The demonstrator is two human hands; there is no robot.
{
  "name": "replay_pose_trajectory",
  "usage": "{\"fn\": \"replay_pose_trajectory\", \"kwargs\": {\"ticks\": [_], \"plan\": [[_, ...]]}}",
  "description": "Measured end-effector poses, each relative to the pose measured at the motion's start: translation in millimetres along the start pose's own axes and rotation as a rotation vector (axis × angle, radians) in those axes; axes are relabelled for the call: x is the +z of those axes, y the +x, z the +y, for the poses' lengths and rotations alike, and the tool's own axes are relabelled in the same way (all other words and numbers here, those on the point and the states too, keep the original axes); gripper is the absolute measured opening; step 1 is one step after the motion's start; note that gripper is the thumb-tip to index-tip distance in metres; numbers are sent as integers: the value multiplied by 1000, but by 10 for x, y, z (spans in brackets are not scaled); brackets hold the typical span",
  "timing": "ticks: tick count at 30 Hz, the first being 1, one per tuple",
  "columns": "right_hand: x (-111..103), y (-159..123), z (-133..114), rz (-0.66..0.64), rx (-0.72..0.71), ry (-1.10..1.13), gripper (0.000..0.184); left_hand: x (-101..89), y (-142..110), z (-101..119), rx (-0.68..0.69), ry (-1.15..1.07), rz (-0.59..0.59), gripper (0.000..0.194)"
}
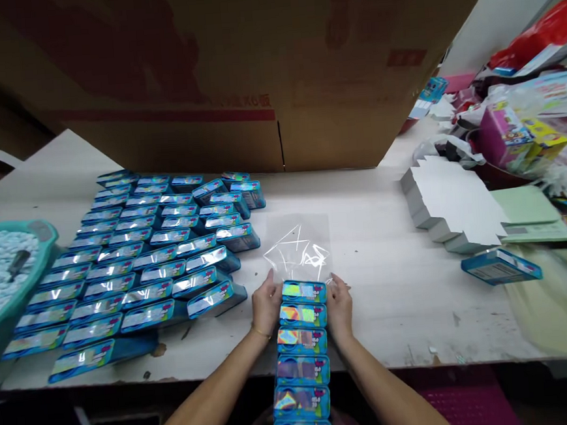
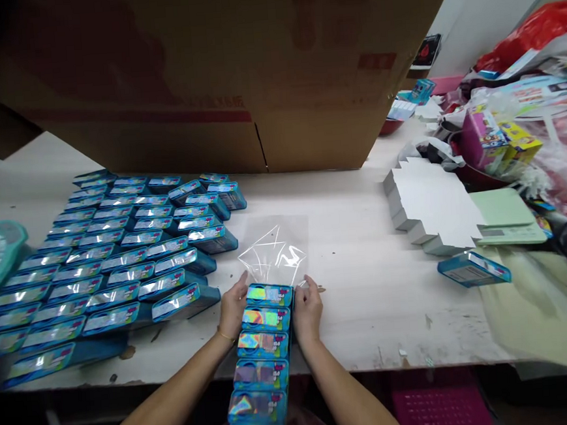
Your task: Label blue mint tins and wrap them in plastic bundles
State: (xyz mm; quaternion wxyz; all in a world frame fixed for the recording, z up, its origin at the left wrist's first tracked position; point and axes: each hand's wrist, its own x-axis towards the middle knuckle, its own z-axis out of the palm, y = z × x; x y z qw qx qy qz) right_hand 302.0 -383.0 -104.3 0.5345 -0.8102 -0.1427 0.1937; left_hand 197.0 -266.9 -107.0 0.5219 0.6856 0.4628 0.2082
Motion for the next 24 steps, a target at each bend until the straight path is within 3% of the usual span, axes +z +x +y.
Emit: {"fn": "replay_pose_trajectory", "kwargs": {"ticks": [4, 8, 12, 15, 21, 24], "plan": [[-232, -99, -87, -143, -221, -454, 42, -148, -110, 67, 131, 387, -78, 74], [-325, -49, -217, -101, -464, -879, 30, -231, -98, 170, 407, 632, -47, 43], [-355, 54, -322, -99, -683, -997, 21, -276, -67, 290, 601, 734, 48, 25], [-386, 128, -421, -178, -623, -969, 18, -303, -30, 398, 615, 752, -5, 23], [-418, 260, -619, -277, -292, -741, 18, -338, 82, 637, 500, 774, -150, 17], [-447, 231, -695, -321, -277, -720, 18, -350, 81, 704, 513, 820, -150, 16]]}}
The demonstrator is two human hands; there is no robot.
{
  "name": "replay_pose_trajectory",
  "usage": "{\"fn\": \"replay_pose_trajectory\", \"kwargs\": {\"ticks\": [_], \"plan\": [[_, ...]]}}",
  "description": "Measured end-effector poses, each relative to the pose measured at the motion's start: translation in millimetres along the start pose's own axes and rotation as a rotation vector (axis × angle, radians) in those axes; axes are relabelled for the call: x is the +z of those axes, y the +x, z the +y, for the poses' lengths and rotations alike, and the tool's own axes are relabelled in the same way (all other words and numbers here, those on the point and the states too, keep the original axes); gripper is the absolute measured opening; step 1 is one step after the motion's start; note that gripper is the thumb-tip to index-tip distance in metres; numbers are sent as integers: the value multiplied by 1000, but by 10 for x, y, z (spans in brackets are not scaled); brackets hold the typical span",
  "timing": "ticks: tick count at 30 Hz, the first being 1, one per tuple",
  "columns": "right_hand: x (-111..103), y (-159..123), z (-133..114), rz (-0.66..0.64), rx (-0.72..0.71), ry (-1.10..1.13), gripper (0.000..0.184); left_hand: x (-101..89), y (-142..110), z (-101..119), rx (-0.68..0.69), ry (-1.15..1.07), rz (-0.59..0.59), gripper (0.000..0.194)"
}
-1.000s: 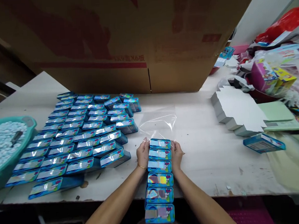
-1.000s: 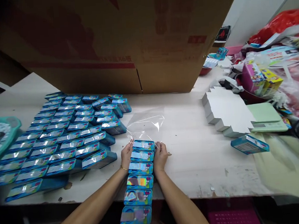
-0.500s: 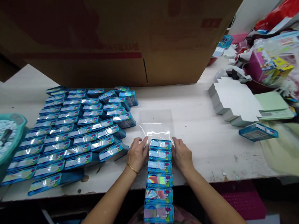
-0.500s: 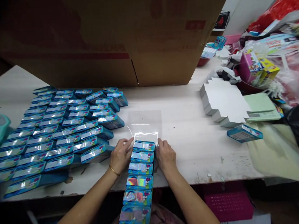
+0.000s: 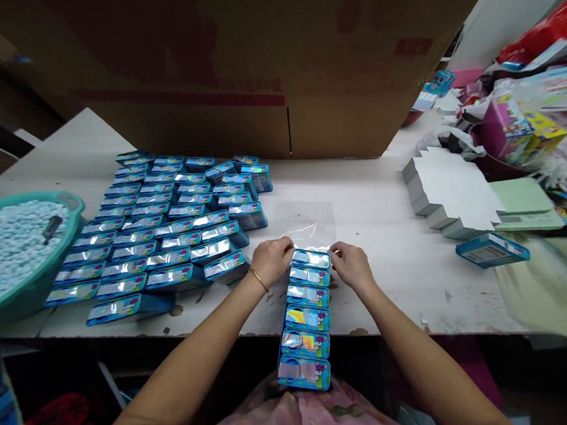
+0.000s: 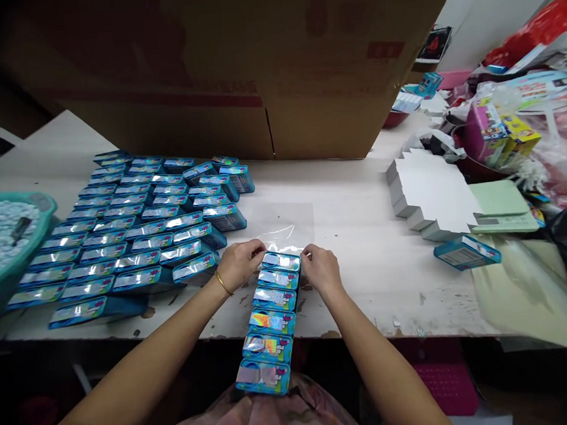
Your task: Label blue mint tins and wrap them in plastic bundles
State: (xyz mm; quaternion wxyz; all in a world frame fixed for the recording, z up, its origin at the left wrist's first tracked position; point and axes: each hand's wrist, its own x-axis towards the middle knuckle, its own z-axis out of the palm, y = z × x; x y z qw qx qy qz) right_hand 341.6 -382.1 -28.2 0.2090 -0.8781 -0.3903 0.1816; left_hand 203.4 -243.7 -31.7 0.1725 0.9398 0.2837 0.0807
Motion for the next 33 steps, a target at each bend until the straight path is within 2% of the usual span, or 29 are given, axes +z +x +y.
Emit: {"fn": "replay_pose_trajectory", "kwargs": {"ticks": [4, 7, 11, 15, 18, 24, 27, 30, 33], "plan": [[-60, -120, -96, 11, -65, -227, 19, -44, -25, 11, 81, 65, 28, 16], [-48, -174, -125, 87, -100, -329, 21, -46, -29, -9, 87, 4, 32, 14], [30, -167, -55, 208, -198, -257, 20, -2, -28, -31, 114, -33, 67, 14], [134, -158, 38, 392, -352, -187, 20, 57, -47, -33, 178, 53, 169, 20], [199, -158, 69, 498, -438, -196, 20, 101, -73, -41, 197, 39, 237, 21], [247, -159, 52, 544, -493, -42, 16, 158, -147, -66, 195, -90, 330, 19], [267, -196, 78, 601, -547, -63, 14, 159, -167, -82, 224, -102, 362, 16], [305, -289, 159, 666, -702, -181, 15, 170, -246, -102, 316, -78, 420, 11], [381, -399, 250, 667, -830, -214, 20, 245, -398, -118, 372, -81, 468, 5]]}}
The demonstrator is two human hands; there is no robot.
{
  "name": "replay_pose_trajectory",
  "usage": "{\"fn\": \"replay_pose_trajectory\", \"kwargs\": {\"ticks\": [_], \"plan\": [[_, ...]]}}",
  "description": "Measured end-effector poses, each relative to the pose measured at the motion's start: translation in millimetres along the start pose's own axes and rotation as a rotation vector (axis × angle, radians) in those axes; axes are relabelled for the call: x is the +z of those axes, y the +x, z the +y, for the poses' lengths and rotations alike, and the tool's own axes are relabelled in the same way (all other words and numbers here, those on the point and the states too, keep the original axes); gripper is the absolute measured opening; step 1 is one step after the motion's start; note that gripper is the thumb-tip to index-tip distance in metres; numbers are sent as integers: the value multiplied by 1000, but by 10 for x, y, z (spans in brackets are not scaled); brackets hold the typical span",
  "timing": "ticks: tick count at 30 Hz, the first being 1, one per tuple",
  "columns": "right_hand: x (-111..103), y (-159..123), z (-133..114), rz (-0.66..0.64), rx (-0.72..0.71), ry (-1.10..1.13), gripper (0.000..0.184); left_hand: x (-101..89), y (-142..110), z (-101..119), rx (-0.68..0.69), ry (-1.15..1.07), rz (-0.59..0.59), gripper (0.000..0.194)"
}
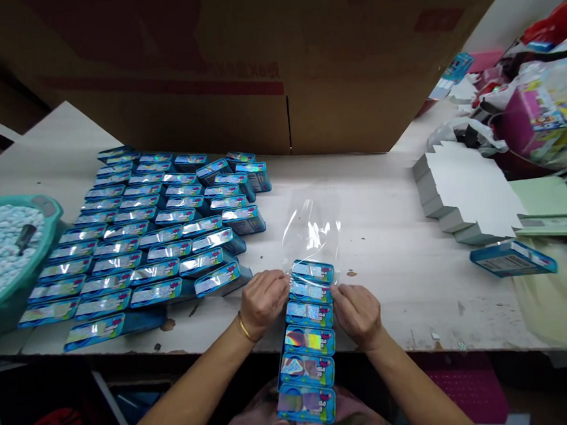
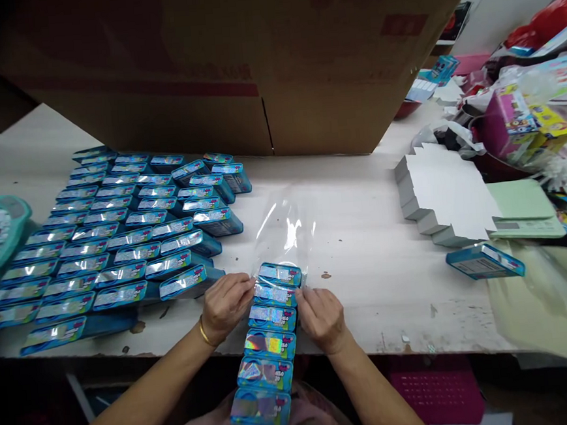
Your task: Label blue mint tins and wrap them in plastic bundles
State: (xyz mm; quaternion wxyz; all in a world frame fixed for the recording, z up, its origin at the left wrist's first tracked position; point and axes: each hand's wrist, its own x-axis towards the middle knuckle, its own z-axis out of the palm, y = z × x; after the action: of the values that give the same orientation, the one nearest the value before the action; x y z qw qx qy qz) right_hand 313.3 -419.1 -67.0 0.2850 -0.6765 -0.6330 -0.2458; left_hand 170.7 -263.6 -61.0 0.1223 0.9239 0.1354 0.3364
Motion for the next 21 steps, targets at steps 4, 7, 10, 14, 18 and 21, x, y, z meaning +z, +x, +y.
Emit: {"fn": "replay_pose_trajectory", "kwargs": {"ticks": [4, 7, 10, 14, 18, 21], "plan": [[84, -136, -49, -22, 230, 10, 13, 118, -219, 48, -160, -62, 35, 4], [170, -177, -52, -185, 420, -90, 11, 232, -290, 45, -455, -101, -12, 7], [222, -203, -36, -312, 449, -156, 20, 298, -288, 4, -641, -70, -146, 16], [243, -227, -18, -381, 427, -158, 23, 312, -263, -49, -617, 36, -336, 30], [192, -283, -52, -391, 365, -138, 23, 260, -336, 15, -493, 53, -432, 30], [107, -382, -142, -387, 299, -93, 21, 194, -454, 126, -440, 19, -471, 23]]}}
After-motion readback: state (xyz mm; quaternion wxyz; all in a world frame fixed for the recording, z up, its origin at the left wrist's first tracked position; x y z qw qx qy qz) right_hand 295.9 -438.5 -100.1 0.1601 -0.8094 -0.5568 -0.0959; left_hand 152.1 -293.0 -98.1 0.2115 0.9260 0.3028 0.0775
